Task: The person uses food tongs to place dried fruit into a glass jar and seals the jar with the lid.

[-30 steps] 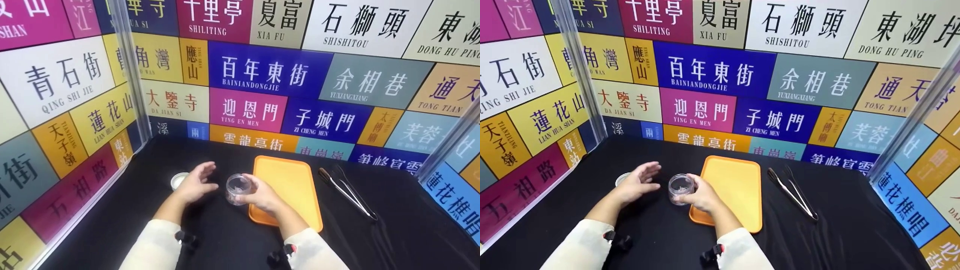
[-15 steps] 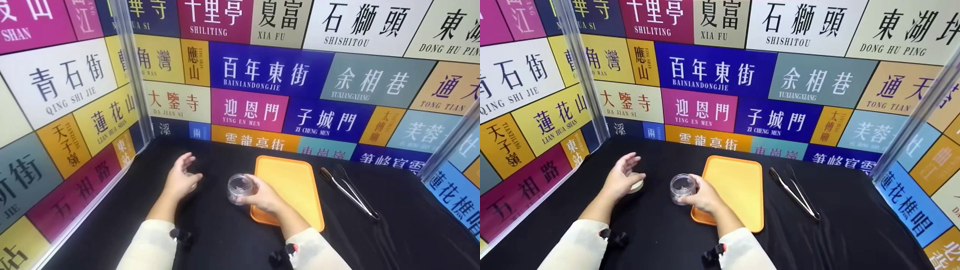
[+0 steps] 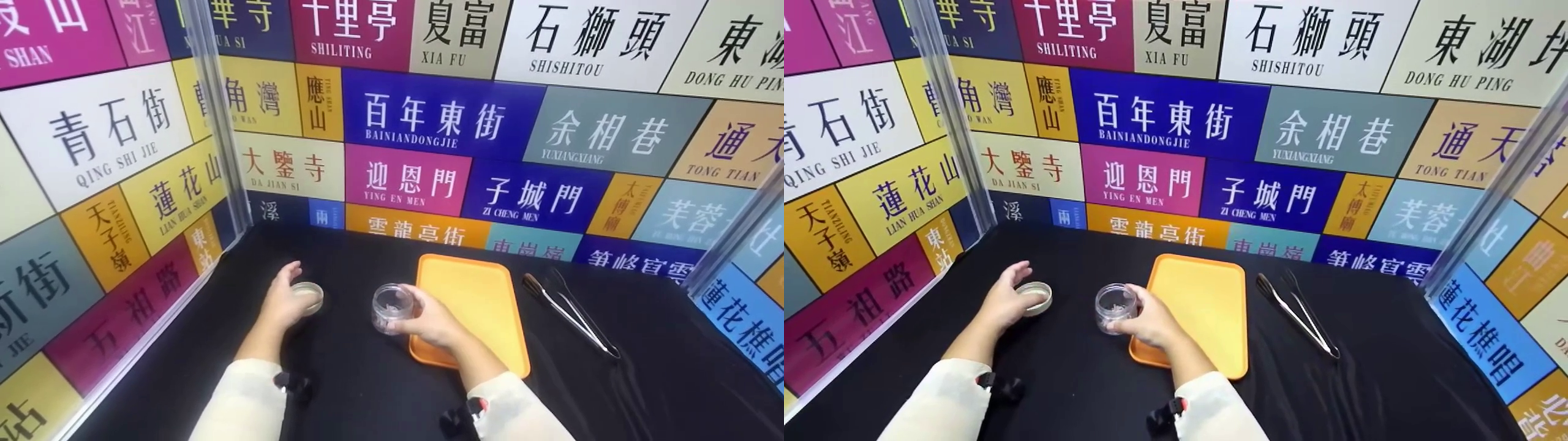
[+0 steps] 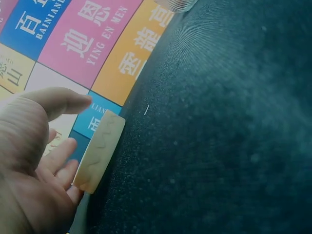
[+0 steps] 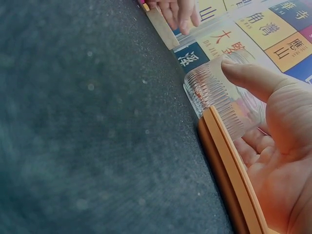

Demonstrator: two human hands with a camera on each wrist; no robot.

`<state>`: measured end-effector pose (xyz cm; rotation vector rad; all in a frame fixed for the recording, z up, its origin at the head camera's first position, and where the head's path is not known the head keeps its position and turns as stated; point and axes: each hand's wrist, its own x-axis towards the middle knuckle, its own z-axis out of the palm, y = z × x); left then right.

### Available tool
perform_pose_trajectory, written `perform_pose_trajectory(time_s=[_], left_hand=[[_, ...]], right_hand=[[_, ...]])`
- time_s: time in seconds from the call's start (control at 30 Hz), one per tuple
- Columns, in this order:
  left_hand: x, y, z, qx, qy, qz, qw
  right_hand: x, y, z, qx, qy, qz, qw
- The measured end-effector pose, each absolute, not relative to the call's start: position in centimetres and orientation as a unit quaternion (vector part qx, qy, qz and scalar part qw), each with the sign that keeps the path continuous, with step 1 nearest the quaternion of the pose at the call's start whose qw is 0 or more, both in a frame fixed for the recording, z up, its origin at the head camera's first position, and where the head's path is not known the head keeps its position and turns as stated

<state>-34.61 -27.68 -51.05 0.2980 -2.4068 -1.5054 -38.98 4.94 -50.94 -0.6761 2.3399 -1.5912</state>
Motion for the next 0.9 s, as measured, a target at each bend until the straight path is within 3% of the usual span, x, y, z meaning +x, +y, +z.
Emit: perform_pose_trajectory(time_s=[0.43,0.9], left_hand=[[-33.9,-27.5,-50.7,0.119,-0.888,-0.43,0.107],[-34.5,-26.7,-49.8,0.106,-0.857,-0.487,0.133]], right_hand=[[-39.0,4.9,-51.1,-0.239,0.793,-0.548,0.116],[-38.9,4.9,-50.9,-0.237,0.793,-0.55,0.113]])
